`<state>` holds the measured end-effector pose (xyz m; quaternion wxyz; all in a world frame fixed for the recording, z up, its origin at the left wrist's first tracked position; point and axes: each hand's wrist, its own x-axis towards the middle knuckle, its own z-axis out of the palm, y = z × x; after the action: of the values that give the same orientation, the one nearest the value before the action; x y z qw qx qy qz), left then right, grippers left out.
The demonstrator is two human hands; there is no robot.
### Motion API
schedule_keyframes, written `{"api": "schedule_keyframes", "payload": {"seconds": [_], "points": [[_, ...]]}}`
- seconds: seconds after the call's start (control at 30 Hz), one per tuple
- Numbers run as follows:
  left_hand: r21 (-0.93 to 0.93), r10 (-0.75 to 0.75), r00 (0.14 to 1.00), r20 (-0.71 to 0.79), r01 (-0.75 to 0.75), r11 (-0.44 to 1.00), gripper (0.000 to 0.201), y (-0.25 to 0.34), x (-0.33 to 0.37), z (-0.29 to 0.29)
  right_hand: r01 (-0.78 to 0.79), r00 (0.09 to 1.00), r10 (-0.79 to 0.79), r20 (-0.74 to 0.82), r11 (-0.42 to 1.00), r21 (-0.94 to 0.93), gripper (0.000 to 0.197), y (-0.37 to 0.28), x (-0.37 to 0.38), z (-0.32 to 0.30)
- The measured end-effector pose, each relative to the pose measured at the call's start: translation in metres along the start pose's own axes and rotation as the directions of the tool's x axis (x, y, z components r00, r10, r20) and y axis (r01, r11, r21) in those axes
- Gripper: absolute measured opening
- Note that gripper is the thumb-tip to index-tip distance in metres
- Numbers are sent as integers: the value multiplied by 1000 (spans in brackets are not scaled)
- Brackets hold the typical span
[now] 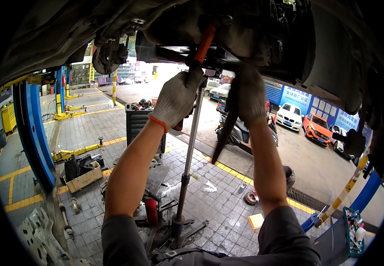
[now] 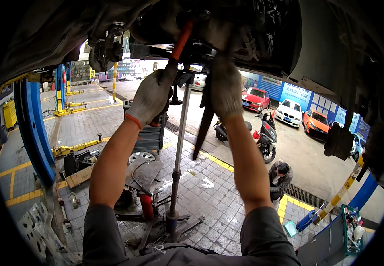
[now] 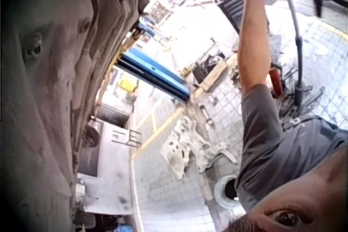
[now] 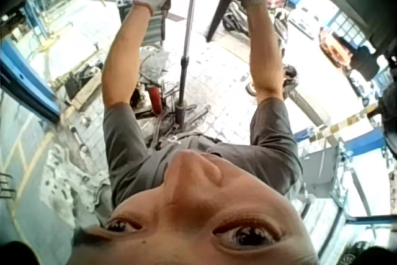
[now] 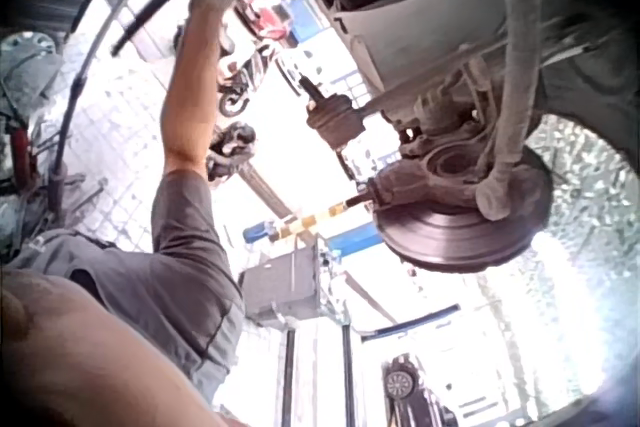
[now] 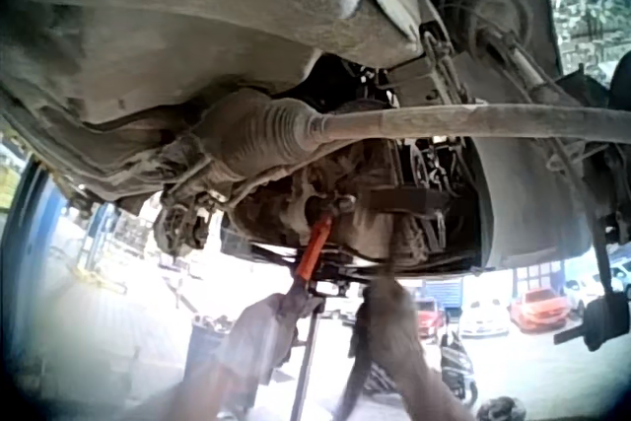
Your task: The person works under a raised car, using a hammer and a pry bar to remove and install a suspension bushing. They repeatedly strike the bushing, remove it, apply lubricant, and reinsert it into the chassis mount.
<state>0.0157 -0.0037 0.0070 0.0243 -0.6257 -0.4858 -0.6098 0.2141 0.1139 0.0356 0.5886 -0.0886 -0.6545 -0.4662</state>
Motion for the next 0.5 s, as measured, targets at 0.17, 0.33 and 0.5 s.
{"api": "schedule_keyframes", "payload": {"seconds": [0.17, 0.33, 0.5], "points": [[-62, -23, 999, -29, 22, 998, 83, -10, -2, -3, -706, 677, 587, 443, 348, 617, 13, -7, 34, -32], [-84, -33, 999, -1, 33, 996, 79, 0, -11, -1, -597, 673, 670, 314, 242, 765, 24, -18, 29, -55], [-87, -38, 999, 12, 39, 995, 69, 9, -31, 2, -647, 555, 730, 400, 76, 759, 40, -31, 22, -69]]}}
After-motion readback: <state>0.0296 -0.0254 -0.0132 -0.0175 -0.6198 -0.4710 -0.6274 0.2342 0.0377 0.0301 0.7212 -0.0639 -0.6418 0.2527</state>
